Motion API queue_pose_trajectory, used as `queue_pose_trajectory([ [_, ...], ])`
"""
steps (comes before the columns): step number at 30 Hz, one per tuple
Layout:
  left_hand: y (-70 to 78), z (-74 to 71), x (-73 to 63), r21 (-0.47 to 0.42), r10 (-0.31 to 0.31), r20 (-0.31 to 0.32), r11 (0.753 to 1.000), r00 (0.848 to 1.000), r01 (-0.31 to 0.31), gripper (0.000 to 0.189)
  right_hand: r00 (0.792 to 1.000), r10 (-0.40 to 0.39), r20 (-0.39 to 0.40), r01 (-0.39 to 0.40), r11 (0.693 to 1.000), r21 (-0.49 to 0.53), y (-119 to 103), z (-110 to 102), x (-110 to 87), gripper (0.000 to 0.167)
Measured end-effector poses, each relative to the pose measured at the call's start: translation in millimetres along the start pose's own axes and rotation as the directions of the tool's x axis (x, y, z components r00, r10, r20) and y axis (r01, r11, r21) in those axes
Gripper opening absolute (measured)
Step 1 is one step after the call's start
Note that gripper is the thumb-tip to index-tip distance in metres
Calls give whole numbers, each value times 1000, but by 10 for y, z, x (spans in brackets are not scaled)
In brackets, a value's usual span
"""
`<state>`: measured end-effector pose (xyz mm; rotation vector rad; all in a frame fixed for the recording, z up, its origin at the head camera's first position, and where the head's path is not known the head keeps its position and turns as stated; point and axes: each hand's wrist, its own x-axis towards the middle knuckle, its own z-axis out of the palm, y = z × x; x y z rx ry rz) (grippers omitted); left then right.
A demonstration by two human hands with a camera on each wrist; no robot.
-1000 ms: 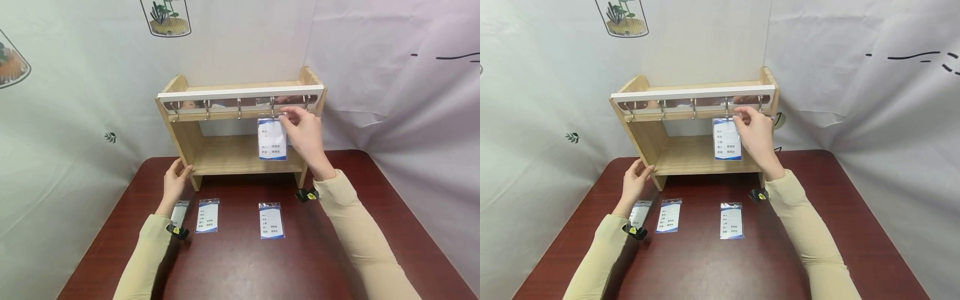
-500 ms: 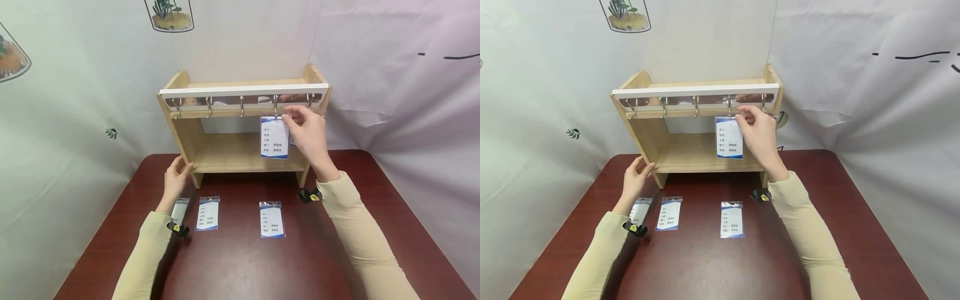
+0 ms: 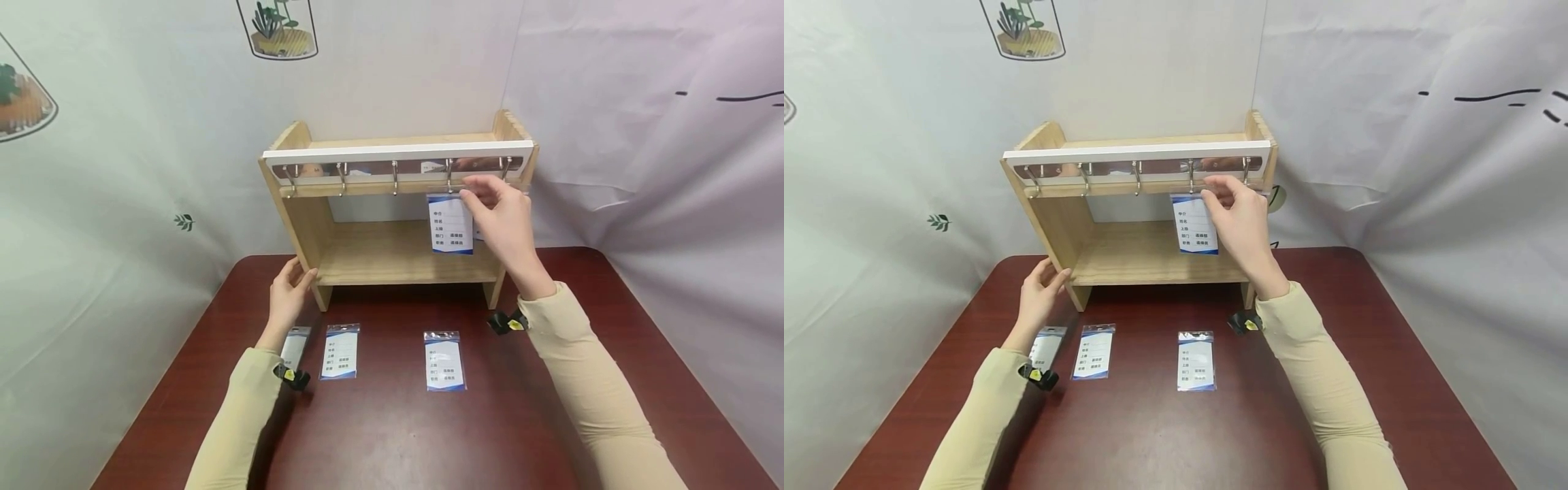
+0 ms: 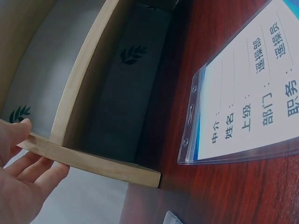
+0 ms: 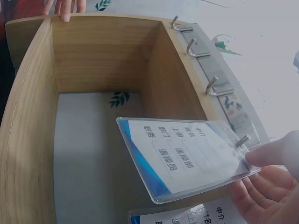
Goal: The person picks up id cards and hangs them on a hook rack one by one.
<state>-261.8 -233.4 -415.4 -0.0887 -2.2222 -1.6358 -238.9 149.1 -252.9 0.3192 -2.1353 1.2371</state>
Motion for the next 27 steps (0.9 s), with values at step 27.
queue_pose_trajectory([
  [27,223,-3,-62,7,-33,25,999,999,33,47,998,18,-60,-20,999,-41,138,-272,-209,22],
])
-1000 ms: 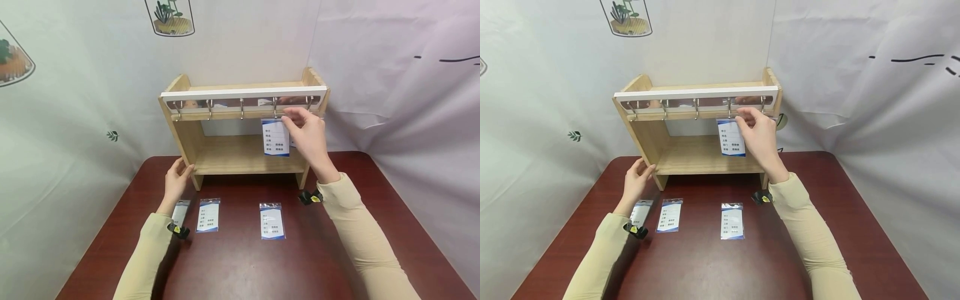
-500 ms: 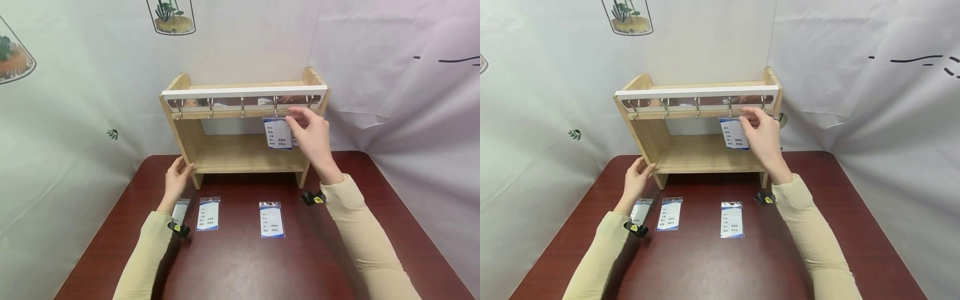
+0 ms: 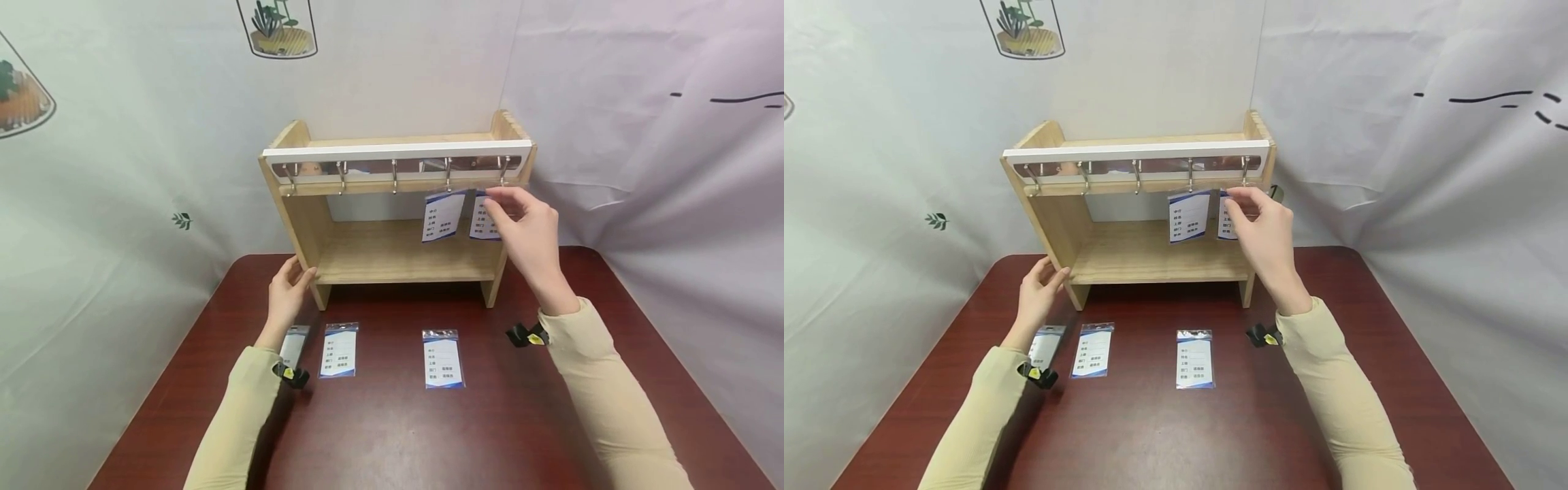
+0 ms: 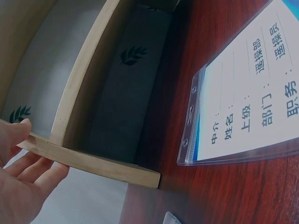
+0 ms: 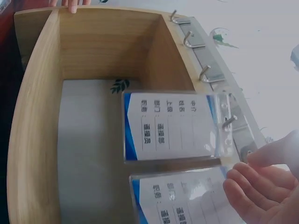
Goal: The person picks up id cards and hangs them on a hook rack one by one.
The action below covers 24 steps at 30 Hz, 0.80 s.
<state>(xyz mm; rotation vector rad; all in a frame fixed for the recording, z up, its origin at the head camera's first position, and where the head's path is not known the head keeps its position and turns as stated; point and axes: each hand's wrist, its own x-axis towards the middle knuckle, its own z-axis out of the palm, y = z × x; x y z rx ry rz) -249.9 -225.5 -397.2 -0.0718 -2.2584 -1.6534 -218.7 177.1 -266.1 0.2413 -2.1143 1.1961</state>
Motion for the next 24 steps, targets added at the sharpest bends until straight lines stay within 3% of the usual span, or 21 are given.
queue_pose_trajectory([
  [2,29,-6,-7,1,8,2,1000,1000,-8,47,1000,2,1,-2,1000,-8,16,-18,-19,22],
  [10,-232,-10,95,-13,24,-20,1000,999,-25,49,1000,4,20,-3,1000,-24,89,-57,-93,22],
  [24,-262,3,93,-19,36,-29,999,999,-36,47,995,16,94,-12,999,-42,287,6,-250,20],
])
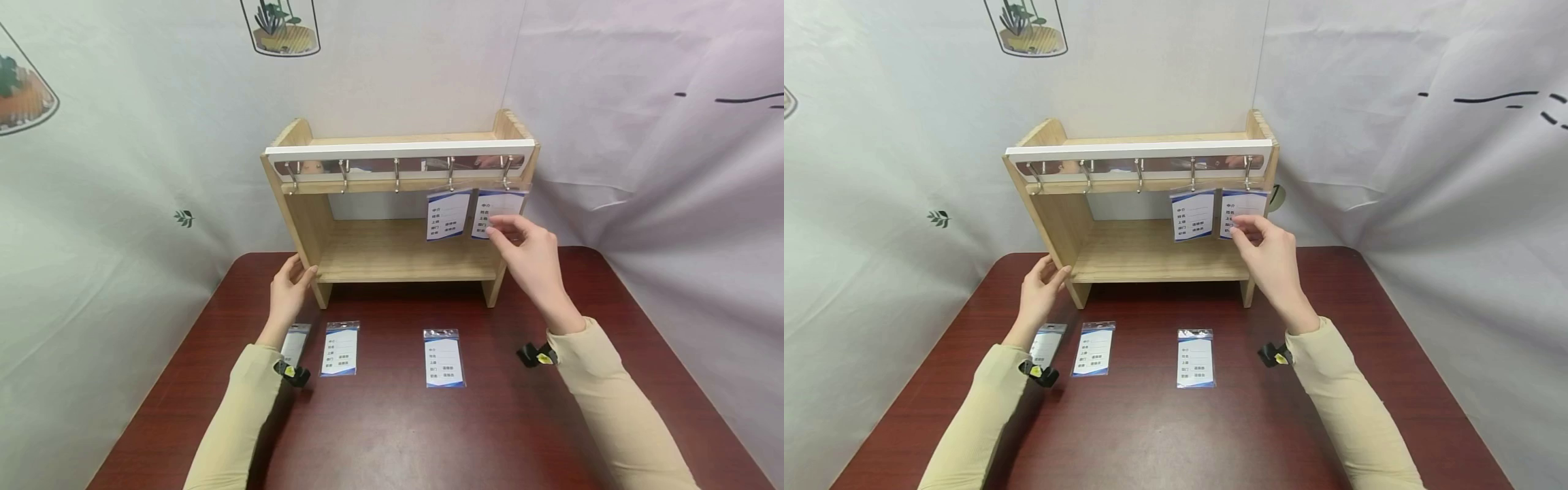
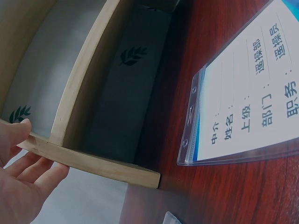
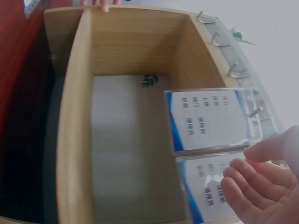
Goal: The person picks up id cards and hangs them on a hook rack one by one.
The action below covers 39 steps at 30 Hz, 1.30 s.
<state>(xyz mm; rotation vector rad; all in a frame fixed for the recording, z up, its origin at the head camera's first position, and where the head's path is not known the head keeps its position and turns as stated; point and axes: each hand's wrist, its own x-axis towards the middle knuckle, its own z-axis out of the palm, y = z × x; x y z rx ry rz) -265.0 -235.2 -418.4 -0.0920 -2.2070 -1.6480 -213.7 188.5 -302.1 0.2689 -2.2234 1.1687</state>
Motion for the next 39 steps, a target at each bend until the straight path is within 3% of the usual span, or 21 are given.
queue_pose_trajectory([
  [10,34,3,-9,-20,-32,19,999,999,32,49,996,24,84,-23,1000,-15,193,95,-157,19],
  [15,298,-2,-103,5,-43,34,999,998,43,47,993,46,106,-43,998,-37,290,134,-228,21],
  [17,279,-4,-94,7,-43,33,999,999,43,47,992,57,117,-52,998,-44,321,148,-253,22],
  [22,15,6,-7,-17,-38,17,999,999,38,50,987,73,146,-65,996,-62,390,171,-312,23],
  [39,32,-8,-12,14,-12,4,1000,1000,11,52,960,144,241,-124,987,-98,630,247,-475,24],
])
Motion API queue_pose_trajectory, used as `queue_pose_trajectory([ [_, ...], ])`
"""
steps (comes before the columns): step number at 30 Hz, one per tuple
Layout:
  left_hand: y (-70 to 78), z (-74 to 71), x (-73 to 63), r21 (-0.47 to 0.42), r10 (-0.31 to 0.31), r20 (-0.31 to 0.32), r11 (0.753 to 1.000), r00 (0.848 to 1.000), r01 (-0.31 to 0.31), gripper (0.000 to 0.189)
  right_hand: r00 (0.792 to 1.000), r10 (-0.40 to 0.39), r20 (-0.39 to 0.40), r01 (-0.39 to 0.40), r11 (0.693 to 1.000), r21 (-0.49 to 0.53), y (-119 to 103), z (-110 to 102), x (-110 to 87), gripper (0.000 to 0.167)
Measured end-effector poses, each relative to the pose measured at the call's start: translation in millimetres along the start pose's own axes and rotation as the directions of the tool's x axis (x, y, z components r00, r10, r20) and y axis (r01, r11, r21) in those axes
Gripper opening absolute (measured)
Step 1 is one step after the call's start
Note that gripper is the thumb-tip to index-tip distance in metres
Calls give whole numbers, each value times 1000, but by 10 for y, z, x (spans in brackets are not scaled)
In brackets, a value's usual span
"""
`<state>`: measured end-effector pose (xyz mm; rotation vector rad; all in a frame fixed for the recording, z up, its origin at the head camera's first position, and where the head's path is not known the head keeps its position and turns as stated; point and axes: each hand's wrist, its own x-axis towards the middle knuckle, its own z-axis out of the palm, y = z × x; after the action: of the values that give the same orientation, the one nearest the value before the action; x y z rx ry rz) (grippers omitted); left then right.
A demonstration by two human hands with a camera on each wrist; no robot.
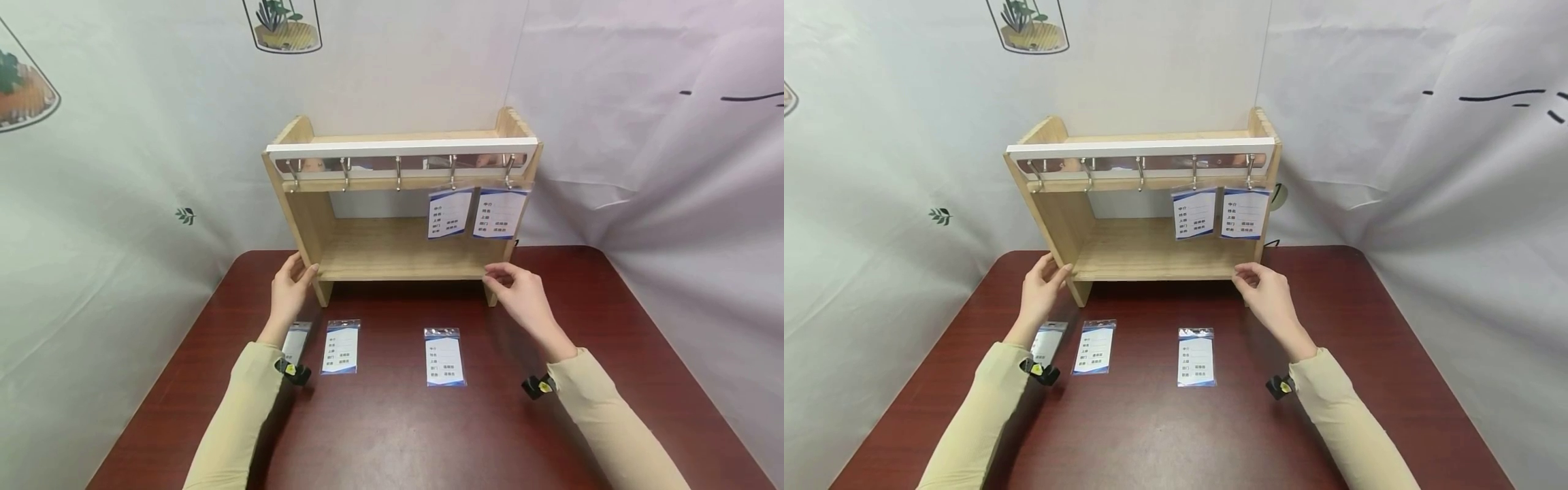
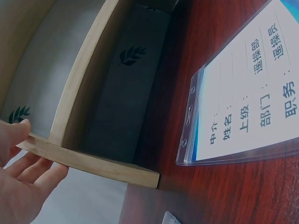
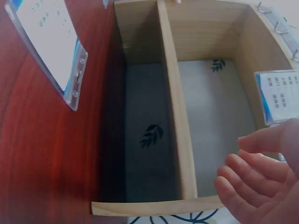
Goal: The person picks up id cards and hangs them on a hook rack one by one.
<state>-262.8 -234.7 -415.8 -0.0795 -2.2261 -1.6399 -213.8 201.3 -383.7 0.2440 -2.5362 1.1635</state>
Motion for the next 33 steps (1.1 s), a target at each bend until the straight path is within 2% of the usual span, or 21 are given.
queue_pose_trajectory([
  [11,-4,3,0,-7,-2,4,1000,1000,2,51,998,48,39,-48,999,17,164,121,-106,23],
  [27,-53,0,5,8,-4,-7,1000,1000,4,50,995,62,76,-62,998,-5,310,248,-204,25],
  [33,-27,3,1,2,-5,-4,1000,1000,5,51,992,74,103,-75,997,6,356,316,-207,26],
])
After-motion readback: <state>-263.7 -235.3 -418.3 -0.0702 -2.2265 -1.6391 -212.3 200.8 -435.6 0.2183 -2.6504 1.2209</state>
